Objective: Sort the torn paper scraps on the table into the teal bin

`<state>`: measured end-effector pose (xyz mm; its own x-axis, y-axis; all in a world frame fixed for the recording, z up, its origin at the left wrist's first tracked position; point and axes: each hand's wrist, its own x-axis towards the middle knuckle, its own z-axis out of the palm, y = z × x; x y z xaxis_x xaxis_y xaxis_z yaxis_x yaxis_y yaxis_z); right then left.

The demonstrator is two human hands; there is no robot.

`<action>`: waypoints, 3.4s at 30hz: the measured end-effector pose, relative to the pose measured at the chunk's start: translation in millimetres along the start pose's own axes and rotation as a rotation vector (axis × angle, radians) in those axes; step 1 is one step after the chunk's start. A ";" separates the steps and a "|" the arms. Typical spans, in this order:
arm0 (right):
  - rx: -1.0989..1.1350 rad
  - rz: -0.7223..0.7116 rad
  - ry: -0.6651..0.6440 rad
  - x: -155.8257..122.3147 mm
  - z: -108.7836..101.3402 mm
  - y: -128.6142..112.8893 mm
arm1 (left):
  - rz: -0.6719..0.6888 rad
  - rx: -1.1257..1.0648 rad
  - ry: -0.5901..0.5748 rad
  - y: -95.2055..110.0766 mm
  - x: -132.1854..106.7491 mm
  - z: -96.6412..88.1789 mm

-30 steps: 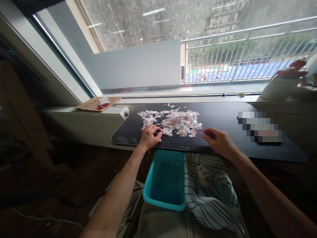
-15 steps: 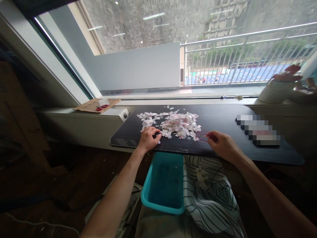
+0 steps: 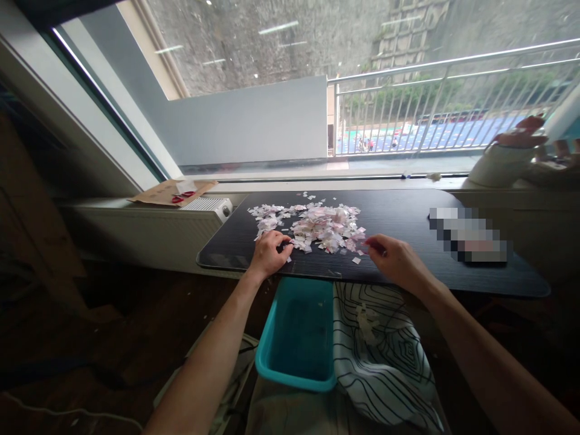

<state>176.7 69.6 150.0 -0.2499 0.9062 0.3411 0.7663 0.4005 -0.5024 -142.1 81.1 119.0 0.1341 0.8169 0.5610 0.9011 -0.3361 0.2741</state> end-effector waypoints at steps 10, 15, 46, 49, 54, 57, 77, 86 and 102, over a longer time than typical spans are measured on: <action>0.050 -0.011 -0.002 -5.3 8.2 -1.3 | -0.023 -0.003 -0.001 -0.3 -1.1 1.8; 0.107 -0.087 -0.084 -14.0 16.2 -19.5 | -0.015 -0.002 -0.006 0.2 -1.4 1.3; 0.157 -0.165 -0.106 -16.1 26.9 -24.1 | -0.039 -0.018 -0.009 3.8 -1.9 0.1; 0.188 -0.182 -0.167 -23.0 25.6 -29.7 | -0.038 -0.021 -0.006 3.8 -1.9 0.4; 0.159 -0.129 -0.106 -33.1 20.0 -28.9 | -0.043 -0.021 -0.007 3.6 -2.3 1.3; 0.175 -0.170 -0.161 -34.0 21.3 -31.7 | -0.047 -0.018 -0.011 3.8 -2.4 1.0; 0.248 -0.174 -0.201 -27.7 17.1 -32.0 | -0.036 -0.017 -0.008 3.2 -2.0 0.5; 0.111 0.022 -0.002 -28.7 -10.0 29.8 | -0.032 -0.024 -0.010 0.4 -0.1 1.1; 0.086 0.001 -0.012 -26.8 -20.5 34.5 | -0.022 -0.021 -0.005 -2.8 -0.5 2.3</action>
<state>222.0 56.4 139.8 -0.2569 0.9080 0.3310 0.7127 0.4093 -0.5697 -143.8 82.6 116.1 0.1163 0.8263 0.5511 0.8950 -0.3277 0.3025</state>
